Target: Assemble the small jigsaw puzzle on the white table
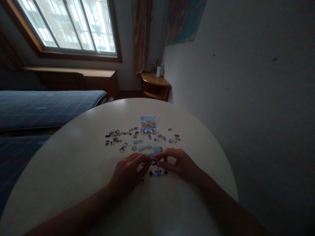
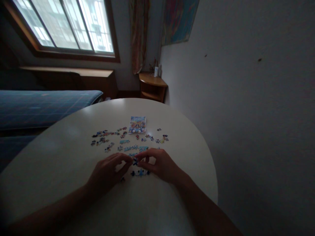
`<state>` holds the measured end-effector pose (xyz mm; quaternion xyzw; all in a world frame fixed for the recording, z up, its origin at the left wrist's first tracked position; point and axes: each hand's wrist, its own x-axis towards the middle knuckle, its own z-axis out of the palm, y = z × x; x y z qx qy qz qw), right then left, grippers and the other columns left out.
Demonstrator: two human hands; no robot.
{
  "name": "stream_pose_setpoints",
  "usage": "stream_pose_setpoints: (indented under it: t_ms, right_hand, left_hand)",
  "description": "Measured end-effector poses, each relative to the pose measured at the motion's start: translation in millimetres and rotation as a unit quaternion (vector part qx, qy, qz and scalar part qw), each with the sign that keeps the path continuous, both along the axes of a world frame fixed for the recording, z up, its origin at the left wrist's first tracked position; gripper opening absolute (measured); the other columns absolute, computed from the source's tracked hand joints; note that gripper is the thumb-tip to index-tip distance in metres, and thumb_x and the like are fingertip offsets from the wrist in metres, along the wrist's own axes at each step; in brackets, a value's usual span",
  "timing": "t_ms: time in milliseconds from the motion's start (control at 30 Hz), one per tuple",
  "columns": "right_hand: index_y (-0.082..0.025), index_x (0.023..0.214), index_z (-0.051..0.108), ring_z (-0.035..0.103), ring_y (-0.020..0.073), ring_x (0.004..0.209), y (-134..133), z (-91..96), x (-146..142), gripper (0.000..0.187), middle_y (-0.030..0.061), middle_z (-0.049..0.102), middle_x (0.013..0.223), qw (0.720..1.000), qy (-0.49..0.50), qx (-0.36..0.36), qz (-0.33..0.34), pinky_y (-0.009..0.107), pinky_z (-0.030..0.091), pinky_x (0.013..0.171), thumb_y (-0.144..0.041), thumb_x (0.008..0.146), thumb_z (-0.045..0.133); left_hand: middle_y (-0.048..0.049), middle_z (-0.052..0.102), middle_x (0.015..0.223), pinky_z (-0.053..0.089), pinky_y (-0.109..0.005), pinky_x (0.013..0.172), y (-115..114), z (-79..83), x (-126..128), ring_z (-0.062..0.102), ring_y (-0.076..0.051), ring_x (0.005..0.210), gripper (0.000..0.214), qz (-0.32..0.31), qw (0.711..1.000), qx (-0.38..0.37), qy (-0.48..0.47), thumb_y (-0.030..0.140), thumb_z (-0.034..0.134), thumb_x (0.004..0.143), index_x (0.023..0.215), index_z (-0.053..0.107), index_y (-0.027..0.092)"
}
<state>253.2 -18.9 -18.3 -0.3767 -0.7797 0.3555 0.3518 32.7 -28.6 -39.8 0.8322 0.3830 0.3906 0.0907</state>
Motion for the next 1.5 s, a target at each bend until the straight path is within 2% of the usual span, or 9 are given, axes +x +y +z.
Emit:
stream_pose_setpoints:
  t_ms: [667, 867, 1100, 1500]
  right_hand:
    - [-0.021, 0.101, 0.074, 0.066, 0.0130, 0.073, 1.8, -5.8, 0.1, 0.017, 0.0025, 0.073, 0.084, 1.000, -0.003, 0.014, -0.013, 0.026, 0.052, 0.070, -0.025, 0.085, 0.071]
    - [-0.020, 0.105, 0.073, 0.066, 0.0138, 0.073, 1.1, -4.1, -0.9, 0.022, 0.0045, 0.074, 0.088, 1.000, 0.004, 0.002, -0.004, 0.027, 0.053, 0.070, -0.028, 0.085, 0.071]
    - [-0.021, 0.103, 0.073, 0.066, 0.0136, 0.073, 1.9, -6.3, 0.5, 0.018, 0.0034, 0.073, 0.085, 1.000, -0.020, 0.008, -0.009, 0.026, 0.052, 0.069, -0.027, 0.086, 0.069]
    - [-0.022, 0.107, 0.073, 0.068, 0.0149, 0.080, 3.5, -9.5, -0.4, 0.019, 0.0042, 0.074, 0.090, 1.000, -0.023, 0.014, -0.014, 0.027, 0.051, 0.074, -0.026, 0.090, 0.064]
  left_hand:
    - [0.0004, 0.071, 0.082, 0.052, -0.024, 0.066, 1.3, -5.5, -1.5, 0.068, -0.014, 0.073, 0.010, -0.015, 1.000, -0.005, -0.004, 0.024, 0.055, 0.096, 0.092, 0.063, 0.022]
    - [-0.0001, 0.072, 0.081, 0.053, -0.024, 0.065, 2.0, -1.7, 0.0, 0.067, -0.014, 0.071, 0.012, -0.006, 1.000, -0.011, 0.004, 0.023, 0.053, 0.096, 0.090, 0.063, 0.022]
    - [0.0009, 0.072, 0.080, 0.054, -0.023, 0.065, 1.5, -1.0, -0.6, 0.067, -0.013, 0.069, 0.011, -0.008, 1.000, -0.012, -0.003, 0.022, 0.054, 0.095, 0.090, 0.064, 0.022]
    - [-0.0006, 0.072, 0.080, 0.054, -0.024, 0.065, 4.5, -2.9, -1.7, 0.067, -0.014, 0.070, 0.015, -0.009, 1.000, -0.027, -0.006, 0.025, 0.052, 0.097, 0.090, 0.065, 0.021]
